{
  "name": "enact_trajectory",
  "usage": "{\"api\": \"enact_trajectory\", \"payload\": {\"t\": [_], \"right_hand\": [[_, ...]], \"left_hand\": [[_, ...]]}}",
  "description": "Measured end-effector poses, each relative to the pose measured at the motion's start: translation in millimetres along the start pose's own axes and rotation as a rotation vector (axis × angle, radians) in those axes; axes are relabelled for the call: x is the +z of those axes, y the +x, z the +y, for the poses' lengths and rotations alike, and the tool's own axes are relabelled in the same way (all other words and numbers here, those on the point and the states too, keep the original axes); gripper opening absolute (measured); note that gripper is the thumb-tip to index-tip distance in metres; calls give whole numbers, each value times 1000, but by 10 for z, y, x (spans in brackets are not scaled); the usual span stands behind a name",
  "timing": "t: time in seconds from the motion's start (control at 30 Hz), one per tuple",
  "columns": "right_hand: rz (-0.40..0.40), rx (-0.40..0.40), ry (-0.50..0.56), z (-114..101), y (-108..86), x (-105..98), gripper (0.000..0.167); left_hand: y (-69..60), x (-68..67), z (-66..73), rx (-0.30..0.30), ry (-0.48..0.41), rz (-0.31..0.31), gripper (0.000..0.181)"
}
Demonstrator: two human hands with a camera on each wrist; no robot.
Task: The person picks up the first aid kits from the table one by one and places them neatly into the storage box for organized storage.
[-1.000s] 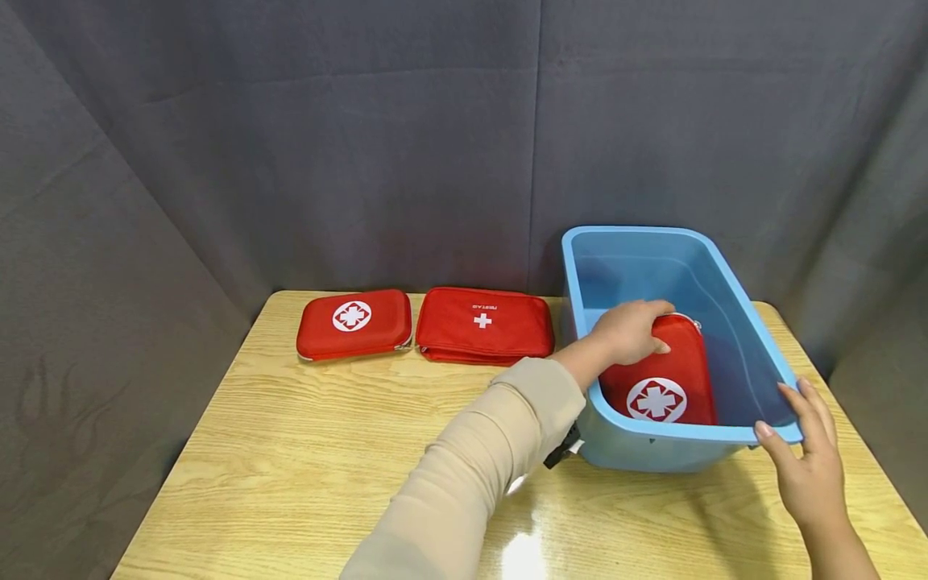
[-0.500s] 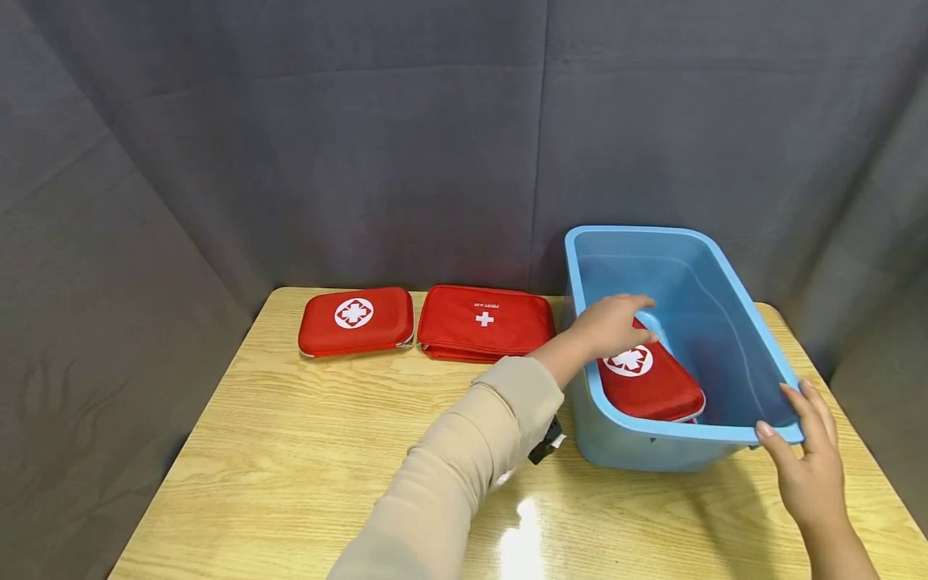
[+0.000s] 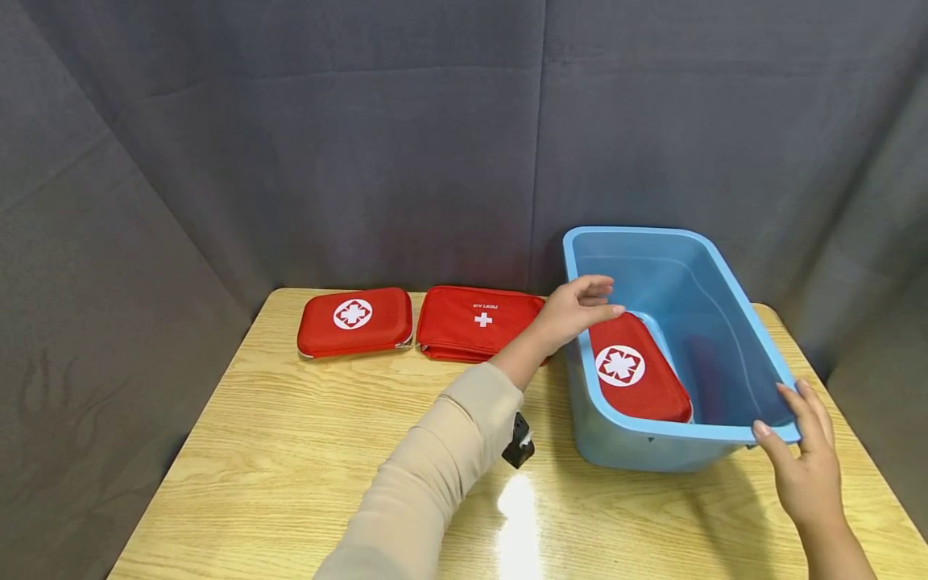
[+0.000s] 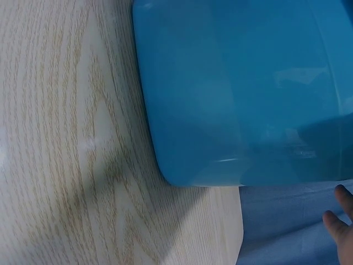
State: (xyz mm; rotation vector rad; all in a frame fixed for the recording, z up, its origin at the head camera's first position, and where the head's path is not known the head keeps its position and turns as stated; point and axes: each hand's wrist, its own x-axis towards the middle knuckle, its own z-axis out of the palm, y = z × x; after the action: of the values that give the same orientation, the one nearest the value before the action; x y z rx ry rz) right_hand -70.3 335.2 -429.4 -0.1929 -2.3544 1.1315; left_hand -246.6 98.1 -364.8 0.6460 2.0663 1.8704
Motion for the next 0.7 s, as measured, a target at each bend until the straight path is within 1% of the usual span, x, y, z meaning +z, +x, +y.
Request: {"api": "enact_trajectory", "payload": {"t": [0.13, 0.17, 0.3, 0.33, 0.37, 0.43, 0.47, 0.57, 0.6, 0.7], "right_hand": [[3, -4, 1, 6, 5, 12, 52], [2, -4, 2, 5, 5, 16, 52], [-11, -11, -1, -8, 7, 26, 51], [-15, -13, 1, -11, 6, 27, 51], [-19, -16, 4, -15, 6, 28, 51], [-27, -20, 7, -21, 5, 28, 51], [-28, -22, 12, -24, 4, 28, 51], [-26, -27, 18, -29, 2, 27, 51], [-25, -28, 17, -29, 1, 28, 51], [-23, -30, 20, -25, -2, 32, 51]], "left_hand": [[-33, -100, -36, -29, -158, 57, 40], [-42, -128, -50, -28, -198, 70, 39], [-79, -260, -122, -19, -285, 108, 39], [-89, -297, -139, -20, -296, 120, 39], [-24, -346, -274, -10, -300, 129, 40], [-43, -418, -306, -17, -315, 150, 40], [-54, -452, -321, -23, -320, 162, 40], [-86, -545, -362, -58, -315, 171, 40], [-170, -558, -261, -83, -311, 171, 40], [-207, -625, -309, -133, -278, 157, 44]]}}
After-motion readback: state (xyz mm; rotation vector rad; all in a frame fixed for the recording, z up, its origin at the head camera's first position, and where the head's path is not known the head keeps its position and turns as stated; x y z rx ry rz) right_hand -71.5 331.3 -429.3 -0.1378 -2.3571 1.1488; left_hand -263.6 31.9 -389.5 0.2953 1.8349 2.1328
